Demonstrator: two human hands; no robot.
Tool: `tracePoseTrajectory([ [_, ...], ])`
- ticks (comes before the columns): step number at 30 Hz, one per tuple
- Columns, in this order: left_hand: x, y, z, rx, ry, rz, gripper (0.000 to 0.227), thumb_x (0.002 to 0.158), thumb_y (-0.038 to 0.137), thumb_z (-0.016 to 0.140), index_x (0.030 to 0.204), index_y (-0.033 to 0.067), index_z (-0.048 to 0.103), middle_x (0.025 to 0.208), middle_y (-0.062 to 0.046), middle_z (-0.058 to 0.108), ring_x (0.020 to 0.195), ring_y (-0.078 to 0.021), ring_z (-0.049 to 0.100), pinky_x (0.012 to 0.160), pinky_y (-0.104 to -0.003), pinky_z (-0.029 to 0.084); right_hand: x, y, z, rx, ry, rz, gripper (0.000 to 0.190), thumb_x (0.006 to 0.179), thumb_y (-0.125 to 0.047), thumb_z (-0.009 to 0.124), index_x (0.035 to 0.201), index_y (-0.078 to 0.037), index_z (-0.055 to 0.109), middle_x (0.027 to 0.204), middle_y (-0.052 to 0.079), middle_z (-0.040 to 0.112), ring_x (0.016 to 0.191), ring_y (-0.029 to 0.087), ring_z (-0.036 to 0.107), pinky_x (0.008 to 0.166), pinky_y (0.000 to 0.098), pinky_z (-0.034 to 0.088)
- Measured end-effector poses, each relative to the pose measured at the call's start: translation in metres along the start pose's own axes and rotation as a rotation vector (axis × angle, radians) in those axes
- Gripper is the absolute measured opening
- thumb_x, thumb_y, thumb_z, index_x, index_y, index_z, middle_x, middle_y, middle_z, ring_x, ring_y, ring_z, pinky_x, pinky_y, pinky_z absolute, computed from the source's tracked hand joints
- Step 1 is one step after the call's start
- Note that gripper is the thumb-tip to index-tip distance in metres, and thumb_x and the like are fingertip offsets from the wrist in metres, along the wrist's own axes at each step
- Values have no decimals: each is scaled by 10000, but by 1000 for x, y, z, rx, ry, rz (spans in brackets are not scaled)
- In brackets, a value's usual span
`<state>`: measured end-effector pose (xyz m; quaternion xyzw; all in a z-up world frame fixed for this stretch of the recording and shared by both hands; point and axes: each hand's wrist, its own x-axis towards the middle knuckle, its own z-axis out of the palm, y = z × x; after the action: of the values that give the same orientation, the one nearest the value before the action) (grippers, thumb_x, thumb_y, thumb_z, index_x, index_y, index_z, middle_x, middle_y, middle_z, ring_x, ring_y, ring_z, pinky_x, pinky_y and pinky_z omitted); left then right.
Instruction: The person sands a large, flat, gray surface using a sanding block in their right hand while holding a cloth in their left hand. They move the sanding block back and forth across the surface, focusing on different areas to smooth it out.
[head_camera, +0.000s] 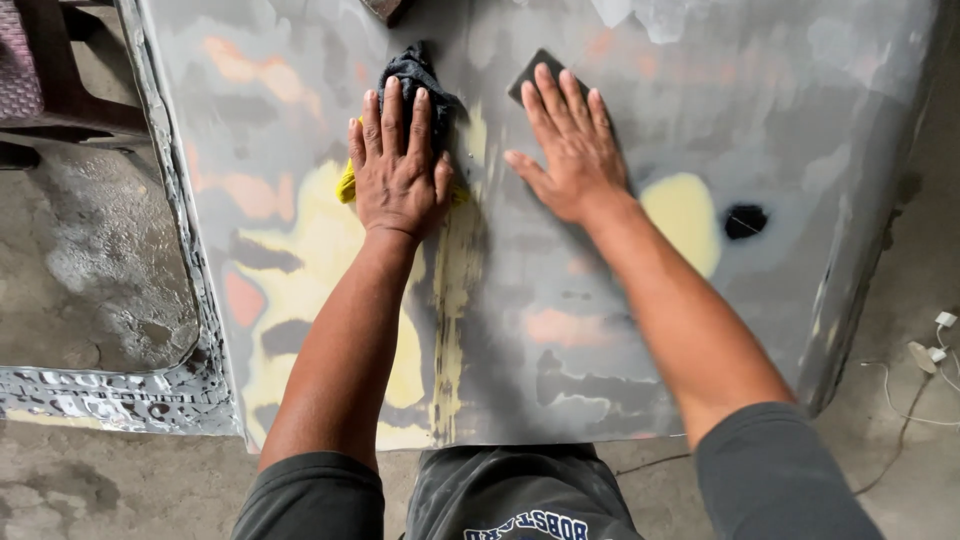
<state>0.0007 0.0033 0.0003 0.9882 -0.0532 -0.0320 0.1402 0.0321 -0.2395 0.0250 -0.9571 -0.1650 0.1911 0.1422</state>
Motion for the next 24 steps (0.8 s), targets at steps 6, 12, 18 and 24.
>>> tracePoseTrajectory([
  [6, 0, 2, -2, -11, -14, -14, 797, 942, 396, 582, 1654, 175, 300, 1710, -147, 187, 1572, -408, 152, 1261, -580, 106, -90, -75, 56, -243, -412, -320, 851, 991, -657, 338, 1611, -86, 226, 1674, 142, 94, 1560, 343, 18, 1249, 538, 40],
  [12, 1, 2, -2, -1, -31, -10, 797, 944, 388, 574, 1661, 184, 291, 1718, -139, 176, 1577, -400, 145, 1268, -571, 99, -128, 58, 80, -40, 3, -440, 757, 1006, -517, 486, 1645, -176, 265, 1732, 32, 158, 1599, 252, 127, 1280, 506, 106],
  [18, 0, 1, 0, 3, -24, -7, 790, 958, 381, 580, 1665, 170, 298, 1715, -144, 173, 1577, -407, 139, 1265, -578, 91, -42, 45, 37, 16, 230, 37, 821, 1071, -576, 440, 1679, -81, 198, 1748, 137, 114, 1613, 364, 107, 1295, 550, 86],
  [24, 1, 2, -2, -13, -19, -8, 781, 964, 391, 586, 1661, 178, 302, 1723, -148, 174, 1580, -408, 141, 1265, -582, 104, -139, -31, 100, 52, 19, -328, 912, 988, -644, 420, 1646, -82, 132, 1727, 109, 58, 1588, 328, 61, 1260, 561, 87],
])
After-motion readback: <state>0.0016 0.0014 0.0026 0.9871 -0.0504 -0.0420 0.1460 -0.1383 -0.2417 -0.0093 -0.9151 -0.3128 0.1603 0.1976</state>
